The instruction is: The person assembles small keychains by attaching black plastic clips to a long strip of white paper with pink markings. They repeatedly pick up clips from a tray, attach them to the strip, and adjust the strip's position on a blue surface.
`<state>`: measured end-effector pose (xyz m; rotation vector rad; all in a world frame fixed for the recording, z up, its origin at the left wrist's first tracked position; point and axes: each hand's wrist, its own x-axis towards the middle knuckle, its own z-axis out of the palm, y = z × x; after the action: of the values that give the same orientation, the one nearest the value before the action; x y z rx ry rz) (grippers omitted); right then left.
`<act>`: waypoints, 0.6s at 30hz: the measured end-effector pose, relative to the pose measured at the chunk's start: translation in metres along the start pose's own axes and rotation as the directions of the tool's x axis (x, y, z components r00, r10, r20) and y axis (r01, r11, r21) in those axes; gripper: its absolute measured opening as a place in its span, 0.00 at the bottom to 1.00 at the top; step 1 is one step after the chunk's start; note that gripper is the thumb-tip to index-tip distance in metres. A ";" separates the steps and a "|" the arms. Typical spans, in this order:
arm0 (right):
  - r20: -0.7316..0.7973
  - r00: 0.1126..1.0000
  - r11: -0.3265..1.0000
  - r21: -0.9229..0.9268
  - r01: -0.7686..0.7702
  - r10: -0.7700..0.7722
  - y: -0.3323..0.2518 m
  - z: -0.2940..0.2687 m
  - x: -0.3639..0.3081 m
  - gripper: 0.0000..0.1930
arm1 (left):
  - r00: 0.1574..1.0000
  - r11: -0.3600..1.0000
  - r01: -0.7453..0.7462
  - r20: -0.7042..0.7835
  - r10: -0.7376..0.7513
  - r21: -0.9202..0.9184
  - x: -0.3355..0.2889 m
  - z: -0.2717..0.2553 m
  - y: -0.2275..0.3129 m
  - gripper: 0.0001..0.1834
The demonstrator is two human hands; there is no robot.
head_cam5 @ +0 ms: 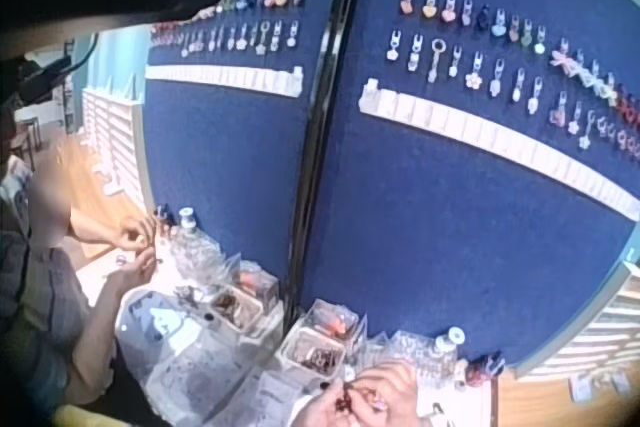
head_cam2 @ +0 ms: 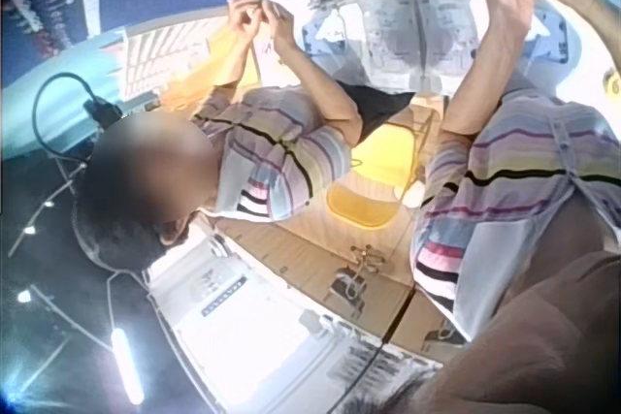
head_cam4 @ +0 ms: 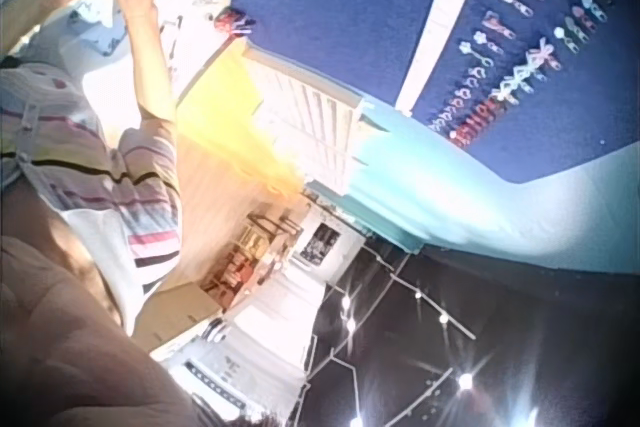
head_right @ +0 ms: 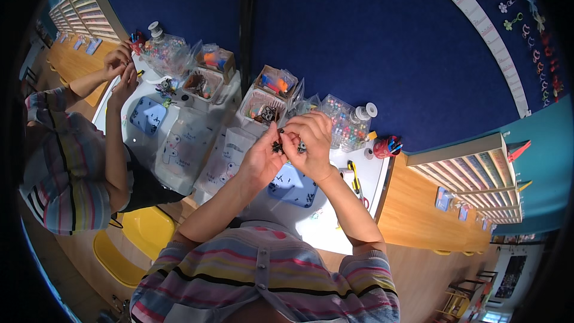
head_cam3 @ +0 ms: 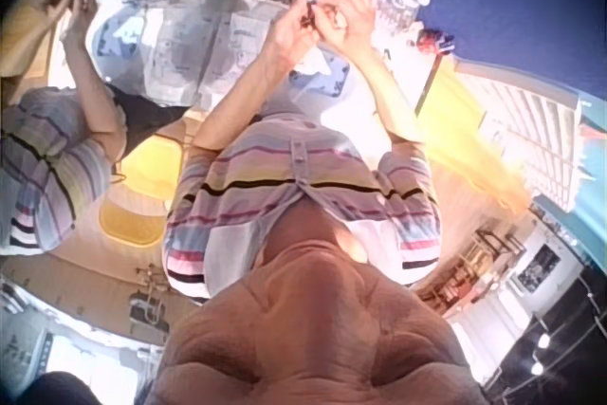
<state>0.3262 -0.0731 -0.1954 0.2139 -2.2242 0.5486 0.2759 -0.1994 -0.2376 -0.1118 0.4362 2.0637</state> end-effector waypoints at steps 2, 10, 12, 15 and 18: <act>-0.009 1.000 1.000 0.006 -0.025 0.025 0.002 0.000 -0.001 0.10 | 1.000 0.999 -0.025 0.014 0.025 0.020 0.002 -0.005 -0.001 0.16; -0.004 0.981 0.966 0.175 -0.190 0.194 0.006 -0.001 -0.010 0.11 | 0.998 0.994 -0.059 0.037 0.056 0.088 0.004 0.001 0.001 0.09; 0.008 0.976 0.954 0.210 -0.215 0.218 0.005 -0.001 -0.009 0.11 | 0.997 0.994 -0.068 0.037 0.065 0.080 0.004 0.003 0.003 0.09; 0.006 0.945 0.903 0.296 -0.313 0.326 0.006 0.002 -0.012 0.11 | 0.998 0.996 -0.064 0.029 0.062 0.067 0.007 0.003 0.003 0.08; 0.001 0.931 0.875 0.341 -0.344 0.366 0.008 0.007 -0.012 0.10 | 0.999 0.998 -0.047 0.019 0.046 0.052 0.011 -0.002 0.005 0.09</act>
<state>0.3266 -0.0699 -0.2114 -0.0440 -2.1044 1.1259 0.2664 -0.1934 -0.2409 -0.0519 0.4857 2.0958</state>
